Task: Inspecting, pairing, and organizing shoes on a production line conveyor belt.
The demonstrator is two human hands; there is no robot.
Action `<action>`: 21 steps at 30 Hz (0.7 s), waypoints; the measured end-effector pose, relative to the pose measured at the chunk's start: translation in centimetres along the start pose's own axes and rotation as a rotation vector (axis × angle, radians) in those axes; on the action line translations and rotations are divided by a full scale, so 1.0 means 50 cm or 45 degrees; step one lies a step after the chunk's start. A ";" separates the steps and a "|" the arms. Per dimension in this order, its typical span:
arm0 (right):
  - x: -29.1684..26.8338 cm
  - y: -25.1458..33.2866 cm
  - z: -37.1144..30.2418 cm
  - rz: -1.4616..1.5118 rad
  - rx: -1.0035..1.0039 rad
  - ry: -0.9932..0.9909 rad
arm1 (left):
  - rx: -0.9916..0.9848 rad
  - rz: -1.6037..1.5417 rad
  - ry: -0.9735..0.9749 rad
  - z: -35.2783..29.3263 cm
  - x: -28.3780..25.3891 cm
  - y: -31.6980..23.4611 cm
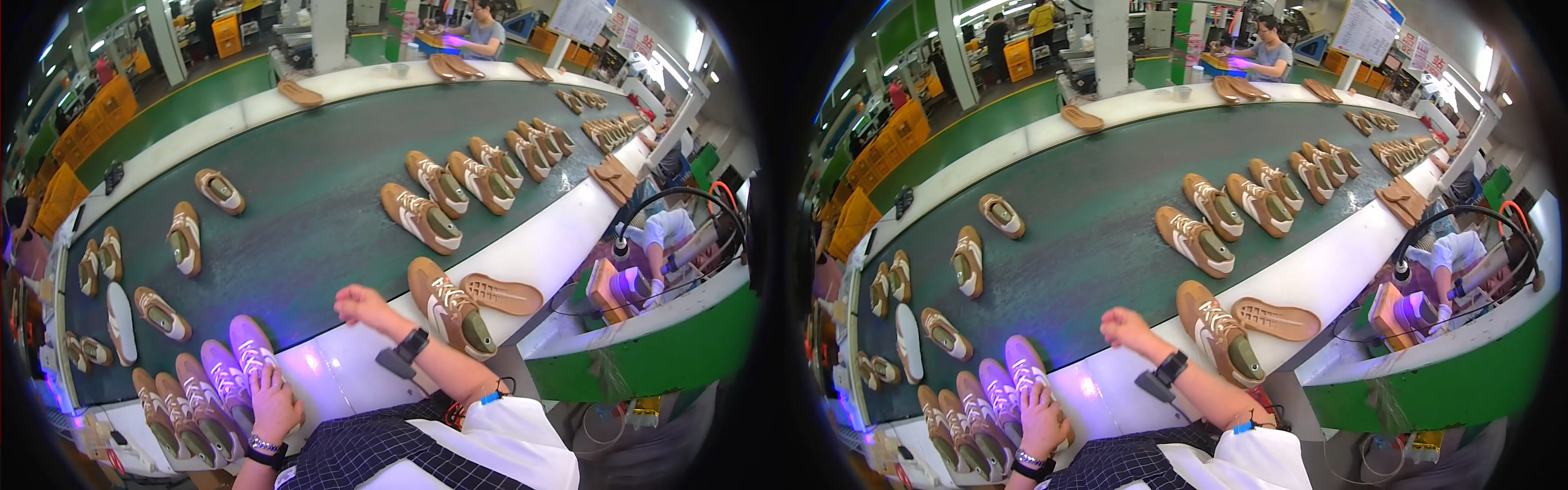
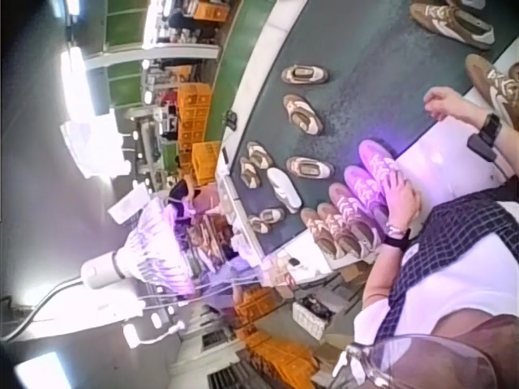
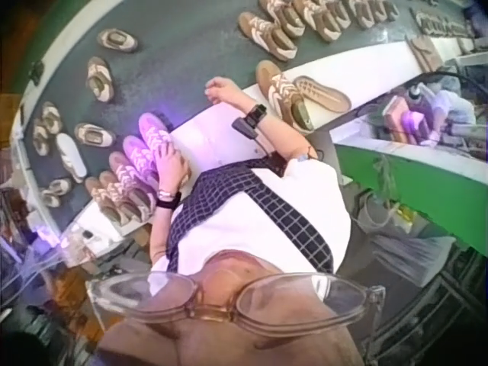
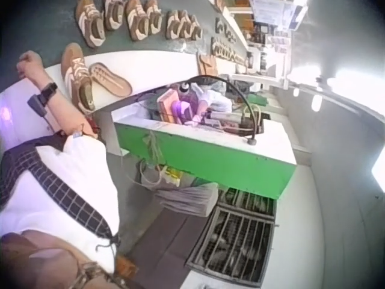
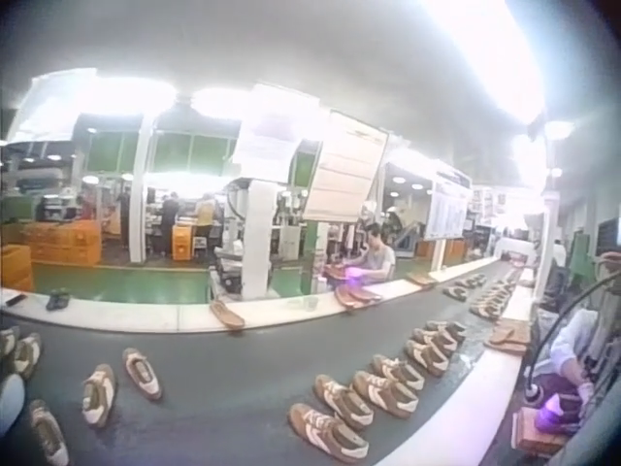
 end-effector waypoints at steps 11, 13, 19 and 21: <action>-0.496 0.214 0.074 -1.089 0.093 -1.127 | -0.041 -0.178 -0.009 -0.012 -0.011 0.026; -0.541 0.180 0.085 -0.966 0.281 -1.120 | -0.058 -0.205 -0.020 -0.006 -0.015 0.027; -0.553 0.161 0.119 -0.986 0.309 -0.854 | -0.170 -0.299 0.164 0.015 -0.030 0.025; -0.546 0.180 0.120 -1.007 0.341 -0.850 | -0.164 -0.260 0.182 0.017 -0.032 0.025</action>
Point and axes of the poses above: each hand's wrist, its own z-axis towards the middle knuckle, its own x-axis out of the palm, y = z × x, the point moved 1 cm from there along z, towards the middle knuckle, and after that the axes turned 11 degrees about x, right-handed, at the moved point
